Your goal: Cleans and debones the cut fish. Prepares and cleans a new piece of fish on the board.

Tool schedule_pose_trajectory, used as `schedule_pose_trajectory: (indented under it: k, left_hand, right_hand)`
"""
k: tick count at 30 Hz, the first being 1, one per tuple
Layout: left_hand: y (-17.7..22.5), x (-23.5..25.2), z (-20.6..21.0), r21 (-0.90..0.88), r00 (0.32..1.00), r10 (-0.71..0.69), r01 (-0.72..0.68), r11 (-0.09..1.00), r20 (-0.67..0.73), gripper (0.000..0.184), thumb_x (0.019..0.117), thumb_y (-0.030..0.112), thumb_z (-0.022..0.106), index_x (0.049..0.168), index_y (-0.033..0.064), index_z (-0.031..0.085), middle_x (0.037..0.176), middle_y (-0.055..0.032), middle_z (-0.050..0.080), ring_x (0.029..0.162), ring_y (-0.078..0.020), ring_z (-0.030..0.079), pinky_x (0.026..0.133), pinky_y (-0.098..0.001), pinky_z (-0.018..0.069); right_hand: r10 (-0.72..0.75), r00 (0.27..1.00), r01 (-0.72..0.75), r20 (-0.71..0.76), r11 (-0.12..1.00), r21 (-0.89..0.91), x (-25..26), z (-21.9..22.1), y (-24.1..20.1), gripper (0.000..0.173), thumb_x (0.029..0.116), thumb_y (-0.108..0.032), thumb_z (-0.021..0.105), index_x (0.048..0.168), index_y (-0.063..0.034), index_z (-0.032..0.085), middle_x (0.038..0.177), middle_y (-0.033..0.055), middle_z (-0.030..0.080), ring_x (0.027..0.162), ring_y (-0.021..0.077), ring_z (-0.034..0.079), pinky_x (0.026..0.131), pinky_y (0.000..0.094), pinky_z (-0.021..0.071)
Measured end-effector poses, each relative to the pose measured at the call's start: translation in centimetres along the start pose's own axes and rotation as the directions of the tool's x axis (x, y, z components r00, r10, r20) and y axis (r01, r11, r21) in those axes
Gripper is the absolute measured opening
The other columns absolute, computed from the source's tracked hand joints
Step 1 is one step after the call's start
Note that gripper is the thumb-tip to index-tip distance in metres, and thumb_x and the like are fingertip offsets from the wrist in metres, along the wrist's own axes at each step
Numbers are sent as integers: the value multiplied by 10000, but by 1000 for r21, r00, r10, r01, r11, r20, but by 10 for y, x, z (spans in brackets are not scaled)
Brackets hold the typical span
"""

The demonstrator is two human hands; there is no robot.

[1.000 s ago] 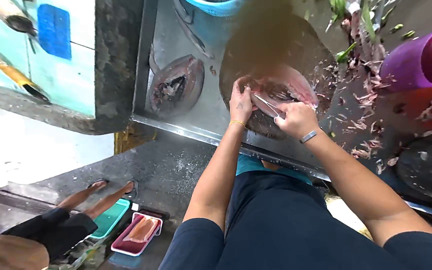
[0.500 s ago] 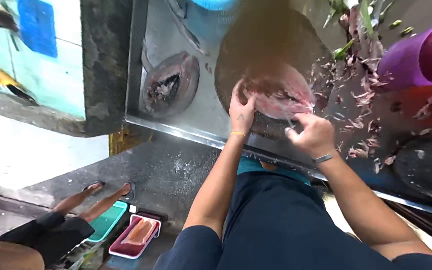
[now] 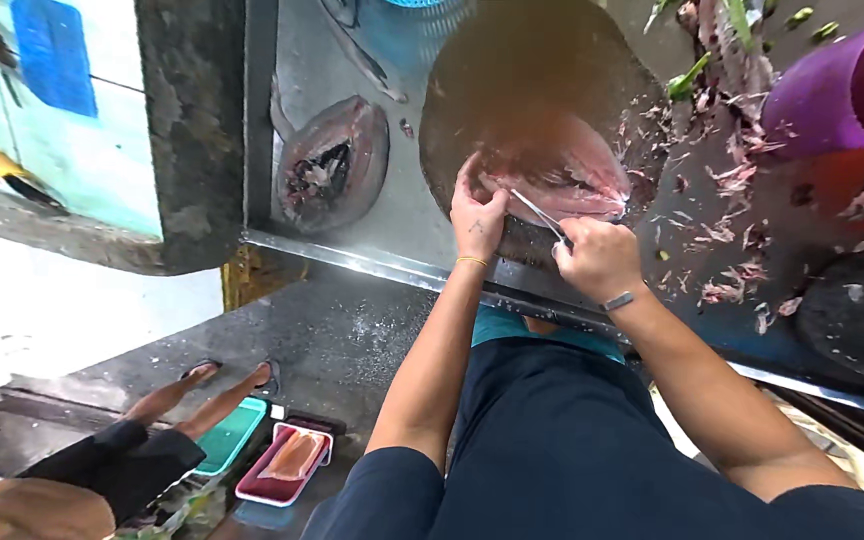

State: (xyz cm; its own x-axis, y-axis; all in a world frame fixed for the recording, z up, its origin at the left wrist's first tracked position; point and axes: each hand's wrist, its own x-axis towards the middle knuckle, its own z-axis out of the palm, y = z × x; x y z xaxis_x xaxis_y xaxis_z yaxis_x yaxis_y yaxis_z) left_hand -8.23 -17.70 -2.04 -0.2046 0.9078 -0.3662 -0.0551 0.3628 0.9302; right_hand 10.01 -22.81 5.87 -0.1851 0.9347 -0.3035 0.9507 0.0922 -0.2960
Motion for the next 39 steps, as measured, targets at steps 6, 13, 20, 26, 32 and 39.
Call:
schedule_pose_trajectory:
  k: [6,13,20,26,32,39]
  left_hand:
    - [0,0,-1,-2,999,-29,29,1000,18,716,845,23,696,1516,71,453,1222,-176,685,893,-247,740,750,-426,656]
    - [-2,-2,-3,51,998,50,-52,997,50,792,798,30,753,1523,41,435,1367,-165,627,974,-214,730,818,-391,643]
    - [-4,1,-6,92,995,64,-71,993,73,831,779,30,767,1535,39,422,1414,-164,601,1048,-206,720,882,-382,632]
    - [-2,2,-6,121,997,39,-46,992,60,827,770,46,768,1529,62,440,1387,-157,624,1014,-207,731,848,-388,642]
    - [1,3,-5,156,995,64,-75,985,75,831,779,60,781,1534,63,434,1421,-140,602,1010,-182,725,847,-365,635]
    - [0,3,-7,146,994,59,-73,987,96,842,781,56,777,1543,63,418,1405,-148,609,977,-191,733,829,-372,643]
  right_hand:
    - [77,995,-76,68,997,-25,-4,0,-8,331,942,-340,587,1094,-83,729,989,150,737,878,368,718,704,593,521]
    - [105,993,-105,48,994,-6,-10,-1,-9,357,921,-378,593,1033,-70,733,947,151,736,858,366,720,692,585,526]
    - [133,990,-134,55,991,10,-15,-6,-9,359,929,-374,593,1063,-72,735,974,158,737,876,375,721,689,598,528]
    - [138,990,-138,-15,990,-6,-21,-11,-9,277,925,-284,580,977,-52,720,875,159,721,798,376,713,645,578,513]
    - [103,995,-104,-7,994,-24,-18,-7,-12,247,928,-251,563,942,-50,706,863,154,712,782,364,709,627,567,507]
    - [139,990,-139,29,990,0,-17,-11,-15,247,929,-259,577,937,-47,703,878,162,711,802,370,711,639,577,512]
